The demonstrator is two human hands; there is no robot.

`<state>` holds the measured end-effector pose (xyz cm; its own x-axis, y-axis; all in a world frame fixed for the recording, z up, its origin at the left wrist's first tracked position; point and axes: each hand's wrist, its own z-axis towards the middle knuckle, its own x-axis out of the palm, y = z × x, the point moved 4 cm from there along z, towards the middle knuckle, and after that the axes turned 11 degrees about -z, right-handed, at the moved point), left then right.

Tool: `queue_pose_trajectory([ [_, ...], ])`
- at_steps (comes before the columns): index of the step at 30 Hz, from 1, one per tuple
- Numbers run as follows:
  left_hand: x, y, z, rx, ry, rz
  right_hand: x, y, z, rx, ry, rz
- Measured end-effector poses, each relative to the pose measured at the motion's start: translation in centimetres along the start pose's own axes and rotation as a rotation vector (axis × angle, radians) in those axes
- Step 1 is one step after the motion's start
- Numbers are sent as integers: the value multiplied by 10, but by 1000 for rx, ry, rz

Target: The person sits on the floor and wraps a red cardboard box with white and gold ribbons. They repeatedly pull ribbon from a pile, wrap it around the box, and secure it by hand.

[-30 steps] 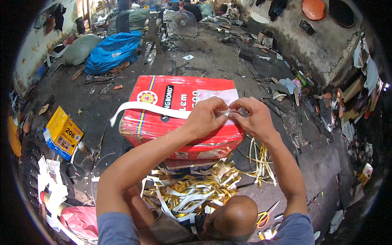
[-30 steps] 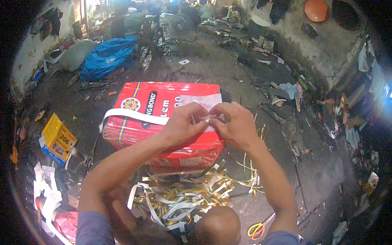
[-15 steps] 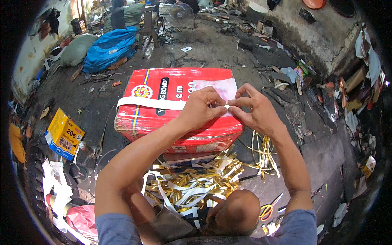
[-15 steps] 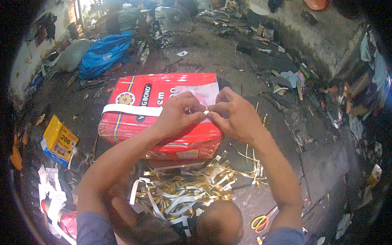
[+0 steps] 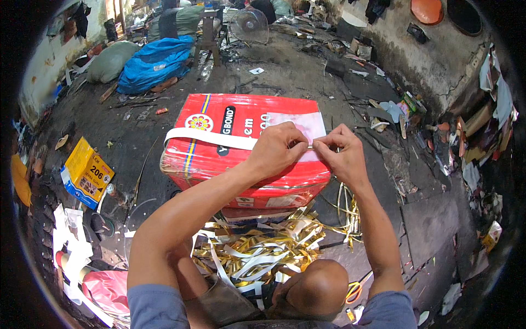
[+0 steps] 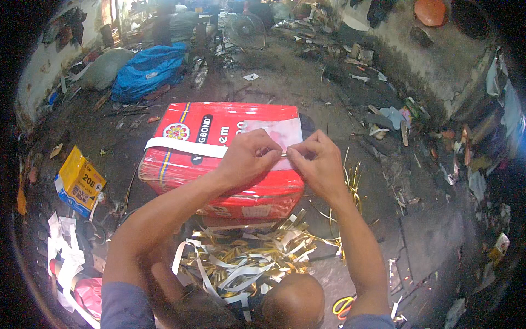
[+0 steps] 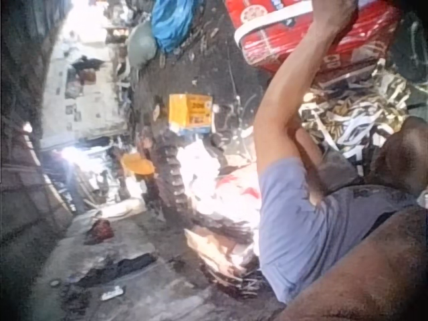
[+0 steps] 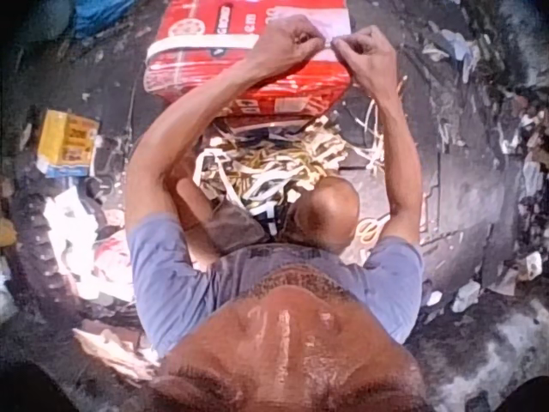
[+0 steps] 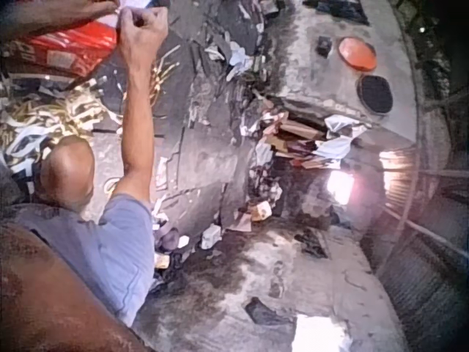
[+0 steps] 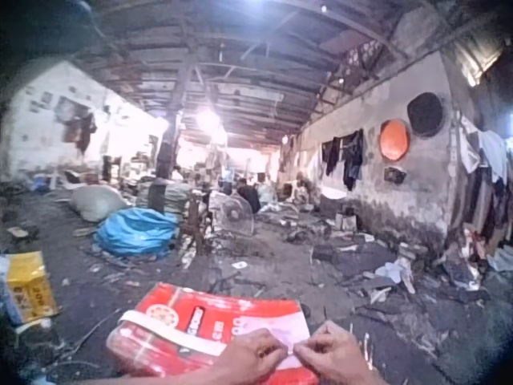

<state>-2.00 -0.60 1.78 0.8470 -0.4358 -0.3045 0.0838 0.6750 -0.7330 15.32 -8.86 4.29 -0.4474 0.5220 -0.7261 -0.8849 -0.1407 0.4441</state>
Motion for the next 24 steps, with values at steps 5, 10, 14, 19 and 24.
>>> queue_pose_trajectory([
  [5,0,2,3,34,25,72,13,-9,2,272,138,294],
  [10,0,1,8,65,97,118,18,-18,9,189,73,198],
  [14,3,-2,16,90,149,79,26,-27,-4,327,-30,442],
  [19,10,-8,23,96,147,-23,28,-29,-14,504,134,741],
  [24,19,-6,19,83,106,-112,29,-34,-17,236,-6,359],
])
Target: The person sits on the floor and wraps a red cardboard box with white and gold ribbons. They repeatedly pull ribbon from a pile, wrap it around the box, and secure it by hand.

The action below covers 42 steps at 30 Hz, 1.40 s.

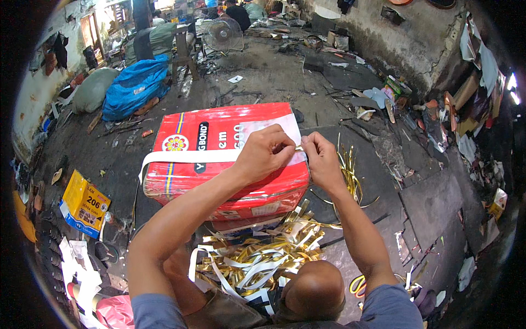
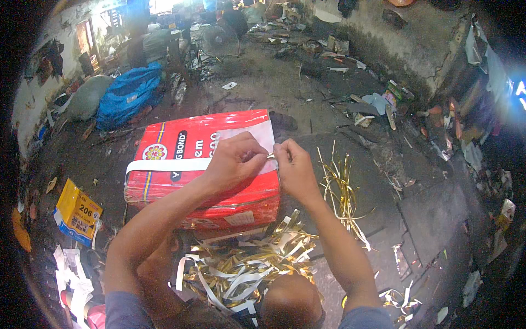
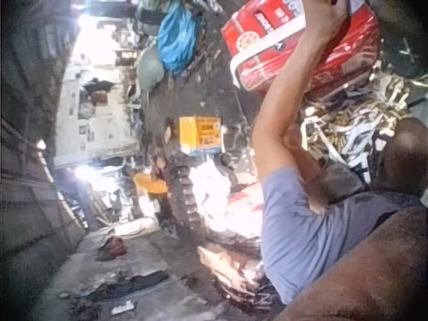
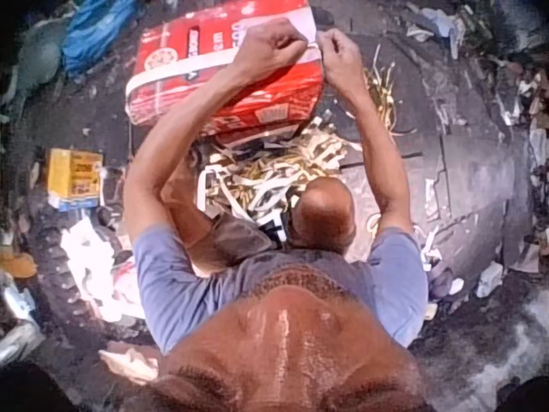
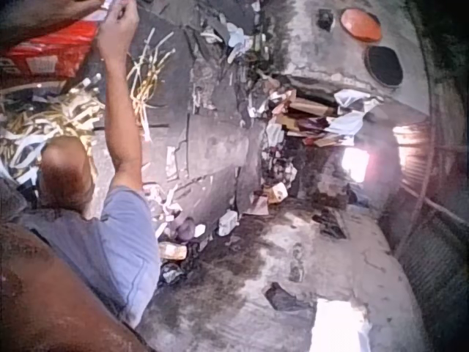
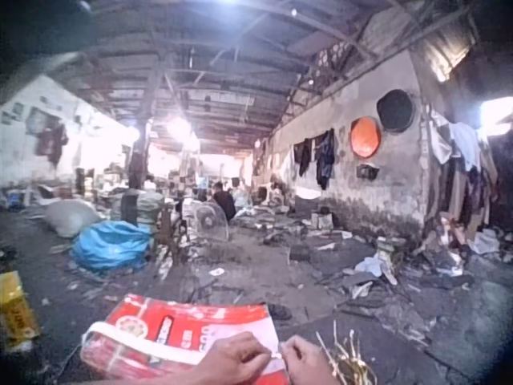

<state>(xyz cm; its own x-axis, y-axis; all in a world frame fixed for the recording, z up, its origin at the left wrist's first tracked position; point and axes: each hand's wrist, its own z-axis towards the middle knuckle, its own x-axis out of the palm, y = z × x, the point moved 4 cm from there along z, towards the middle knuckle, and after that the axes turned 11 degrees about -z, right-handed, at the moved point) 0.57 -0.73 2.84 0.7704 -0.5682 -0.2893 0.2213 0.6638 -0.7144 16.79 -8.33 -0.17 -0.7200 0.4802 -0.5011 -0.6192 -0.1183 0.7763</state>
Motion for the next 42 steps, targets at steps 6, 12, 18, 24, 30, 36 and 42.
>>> queue_pose_trajectory([
  [6,2,1,3,-8,-18,-27,11,-9,-10,0,-64,86],
  [12,7,2,11,-10,-21,-24,34,-19,-19,349,-35,706],
  [18,5,6,12,-49,-3,-60,-2,-16,-9,583,195,722],
  [24,10,6,12,-38,-12,-43,-12,10,60,93,-52,-492],
  [30,10,10,11,-137,-9,-125,11,-28,46,189,-82,-212],
  [36,10,17,13,-170,-5,-149,45,-100,24,270,-151,-74],
  [42,6,16,12,-125,-14,-99,89,-166,-30,367,-89,57],
])
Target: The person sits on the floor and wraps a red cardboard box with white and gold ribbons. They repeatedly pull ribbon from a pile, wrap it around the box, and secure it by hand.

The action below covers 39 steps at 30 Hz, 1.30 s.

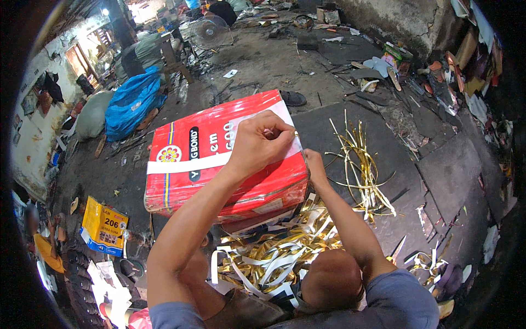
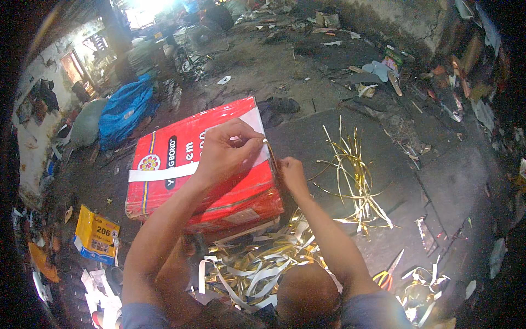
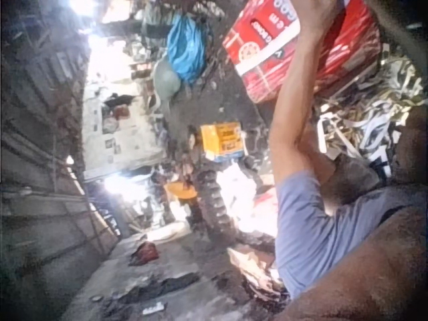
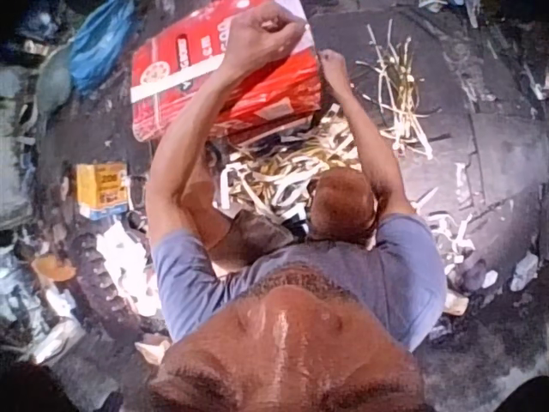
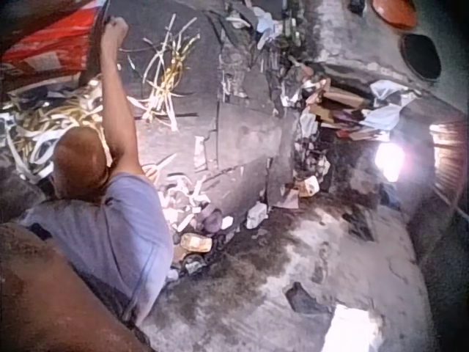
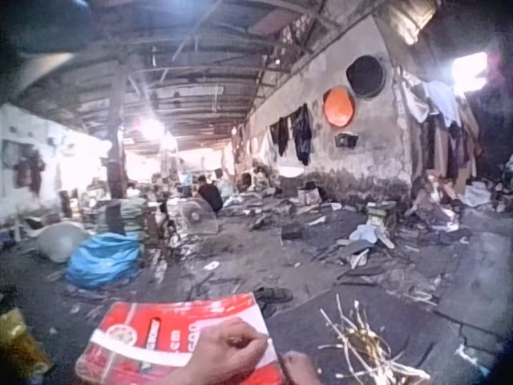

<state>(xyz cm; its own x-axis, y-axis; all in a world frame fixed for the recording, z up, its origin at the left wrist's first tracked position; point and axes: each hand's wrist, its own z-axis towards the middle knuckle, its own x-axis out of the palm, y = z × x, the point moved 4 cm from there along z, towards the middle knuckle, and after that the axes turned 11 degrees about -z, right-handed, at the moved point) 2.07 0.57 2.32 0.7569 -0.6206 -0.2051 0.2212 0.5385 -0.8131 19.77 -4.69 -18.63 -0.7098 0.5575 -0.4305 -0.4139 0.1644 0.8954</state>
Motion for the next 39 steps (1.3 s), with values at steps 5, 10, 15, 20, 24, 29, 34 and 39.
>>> queue_pose_trajectory([
  [5,19,0,8,-65,-7,-131,22,-141,20,5,-79,141],
  [10,-7,4,0,-21,-52,-47,15,-69,-11,91,-71,-230],
  [15,9,0,7,-2,-29,-81,-111,-73,44,169,-141,-79],
  [20,-4,6,1,21,-59,-56,-121,149,42,-183,-211,73],
  [24,1,8,1,19,-36,5,-71,203,30,-318,-141,-494],
  [29,6,10,-1,-45,-56,-89,-48,140,40,-173,-44,-93],
  [34,1,4,4,9,-27,-22,-18,86,35,-153,-109,96],
  [39,-1,5,4,-52,-40,-28,7,11,20,-150,-105,-17],
])
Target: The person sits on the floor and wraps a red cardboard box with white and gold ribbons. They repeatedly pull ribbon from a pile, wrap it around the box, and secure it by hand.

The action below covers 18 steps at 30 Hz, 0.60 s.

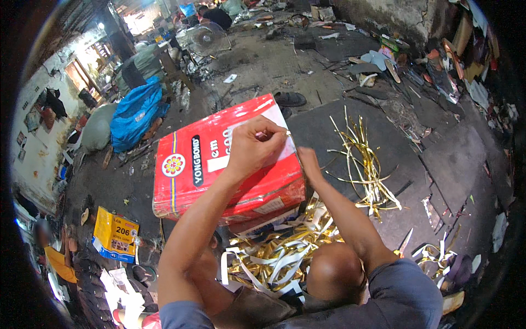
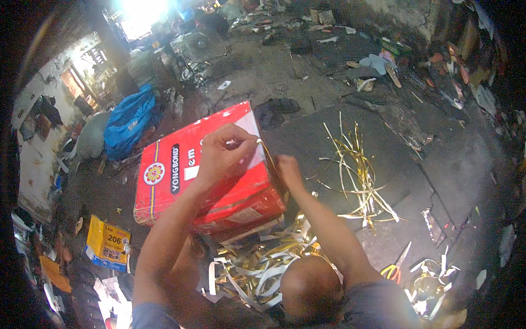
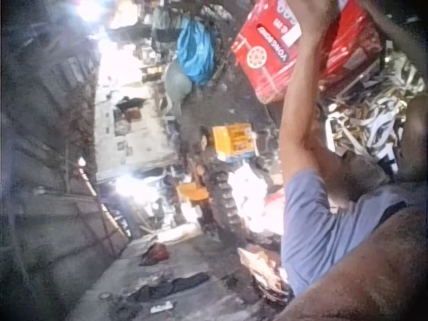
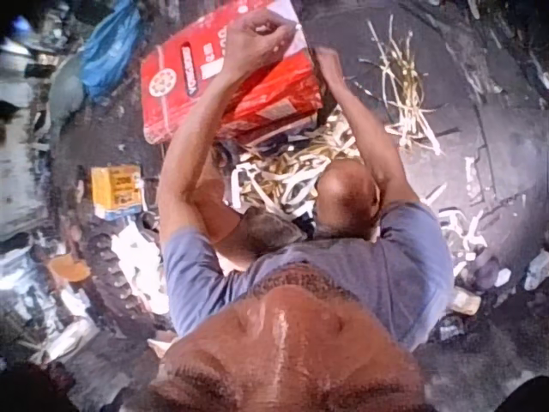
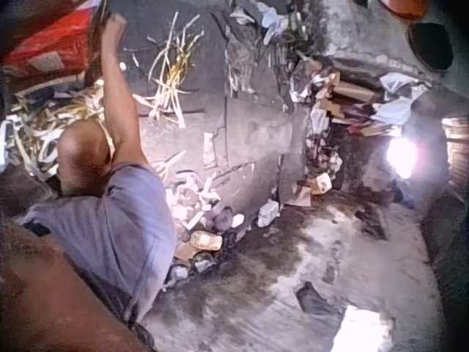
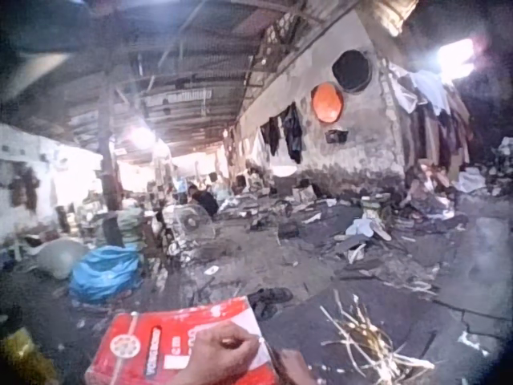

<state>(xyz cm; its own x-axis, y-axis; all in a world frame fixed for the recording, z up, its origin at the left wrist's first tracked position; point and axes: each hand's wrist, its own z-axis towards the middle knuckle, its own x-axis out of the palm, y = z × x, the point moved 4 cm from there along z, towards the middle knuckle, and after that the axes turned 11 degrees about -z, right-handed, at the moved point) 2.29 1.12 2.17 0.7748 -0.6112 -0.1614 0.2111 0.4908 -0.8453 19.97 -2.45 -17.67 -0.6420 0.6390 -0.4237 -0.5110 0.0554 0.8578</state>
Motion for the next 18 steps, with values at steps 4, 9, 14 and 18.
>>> queue_pose_trajectory([
  [4,-6,2,-2,14,8,-10,20,-53,-42,117,40,100],
  [9,11,7,3,-57,1,-72,43,-150,-34,159,-41,267],
  [14,-8,1,-5,32,37,94,41,-100,-65,165,53,-154],
  [18,0,2,2,87,57,14,25,-111,-69,135,50,-305],
])
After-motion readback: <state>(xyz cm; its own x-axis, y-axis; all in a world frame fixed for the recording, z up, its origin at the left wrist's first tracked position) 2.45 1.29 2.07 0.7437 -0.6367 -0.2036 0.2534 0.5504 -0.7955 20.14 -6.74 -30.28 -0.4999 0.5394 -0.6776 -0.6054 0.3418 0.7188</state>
